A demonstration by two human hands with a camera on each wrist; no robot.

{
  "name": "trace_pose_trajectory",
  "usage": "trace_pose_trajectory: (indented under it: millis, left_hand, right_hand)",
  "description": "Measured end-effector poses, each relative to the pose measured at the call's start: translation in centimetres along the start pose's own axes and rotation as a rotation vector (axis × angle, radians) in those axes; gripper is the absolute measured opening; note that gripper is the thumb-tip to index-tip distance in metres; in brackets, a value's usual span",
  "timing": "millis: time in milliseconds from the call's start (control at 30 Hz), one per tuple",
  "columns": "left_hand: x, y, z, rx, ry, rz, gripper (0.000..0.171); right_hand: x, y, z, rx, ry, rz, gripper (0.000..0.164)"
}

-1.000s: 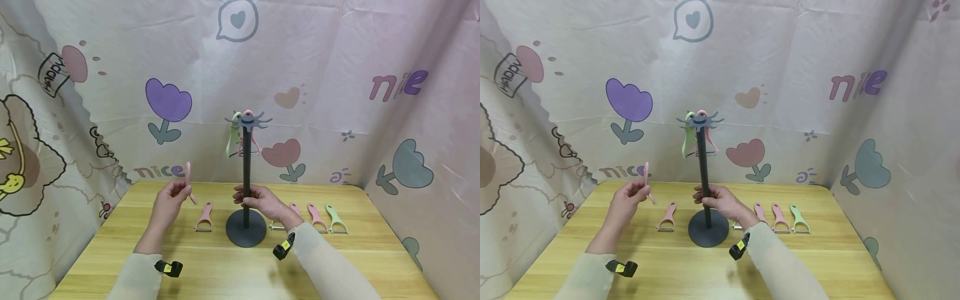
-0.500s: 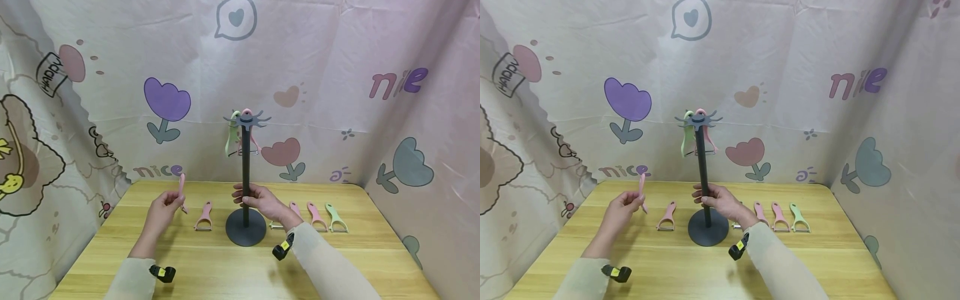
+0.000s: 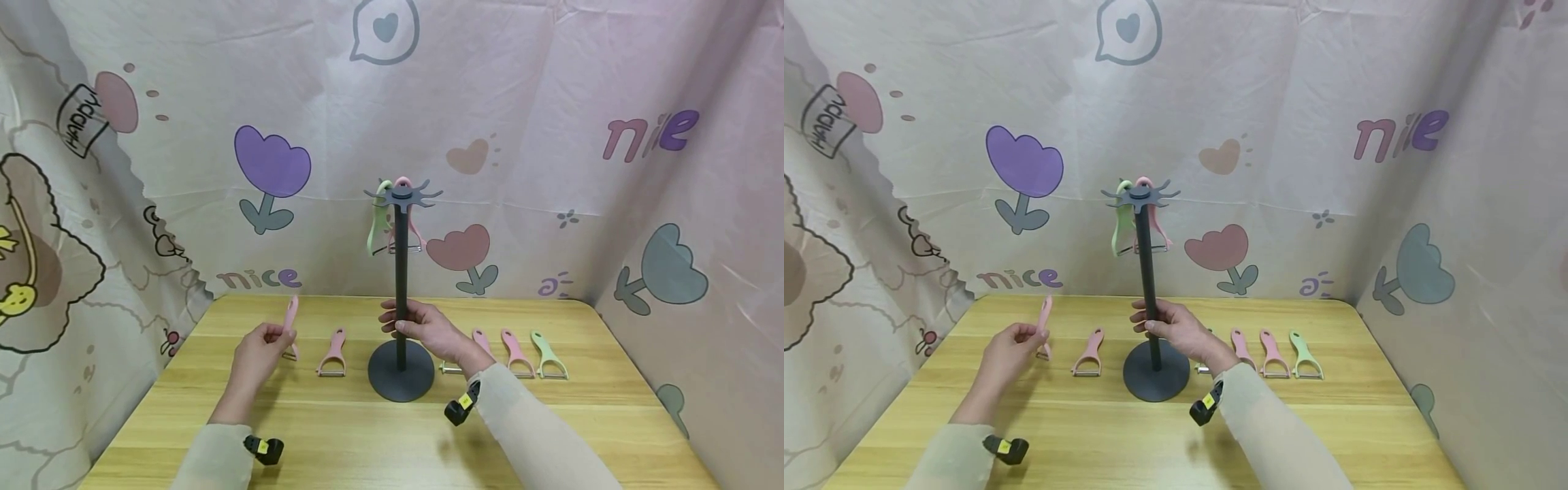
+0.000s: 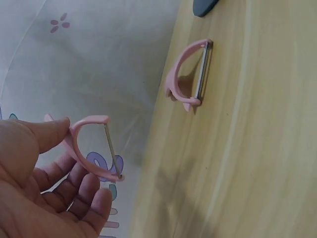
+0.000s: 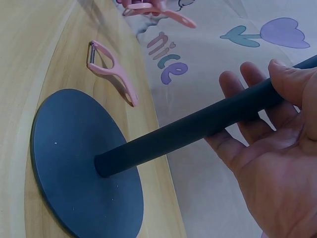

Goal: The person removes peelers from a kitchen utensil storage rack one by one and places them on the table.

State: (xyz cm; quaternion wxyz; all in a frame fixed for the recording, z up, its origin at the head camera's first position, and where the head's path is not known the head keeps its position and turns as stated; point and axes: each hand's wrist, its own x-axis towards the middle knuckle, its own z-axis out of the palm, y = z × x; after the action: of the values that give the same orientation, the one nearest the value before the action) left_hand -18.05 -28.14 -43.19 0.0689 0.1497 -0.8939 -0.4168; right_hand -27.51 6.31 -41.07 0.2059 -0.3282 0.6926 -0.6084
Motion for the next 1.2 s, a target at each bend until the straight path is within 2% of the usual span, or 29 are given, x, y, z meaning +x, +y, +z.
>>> trace_pose_trajectory:
  millis: [467, 700, 1200]
  left_hand:
    - [0.7, -0.9, 0.6, 0.133, -0.019, -0.079, 0.043]
    - [1.4, -1.2, 1.2, 0.2, -0.019, -0.08, 0.046]
    - [2.2, -1.2, 2.7, 0.253, -0.029, -0.068, 0.042]
  right_hand:
    - [0.0, 0.3, 0.0, -0.001, 0.015, -0.004, 0.042]
    - [0.0, 0.5, 0.0, -0.001, 0.023, -0.001, 0.042]
    - [0.1, 0.6, 0.1, -0.014, 0.029, -0.01, 0.042]
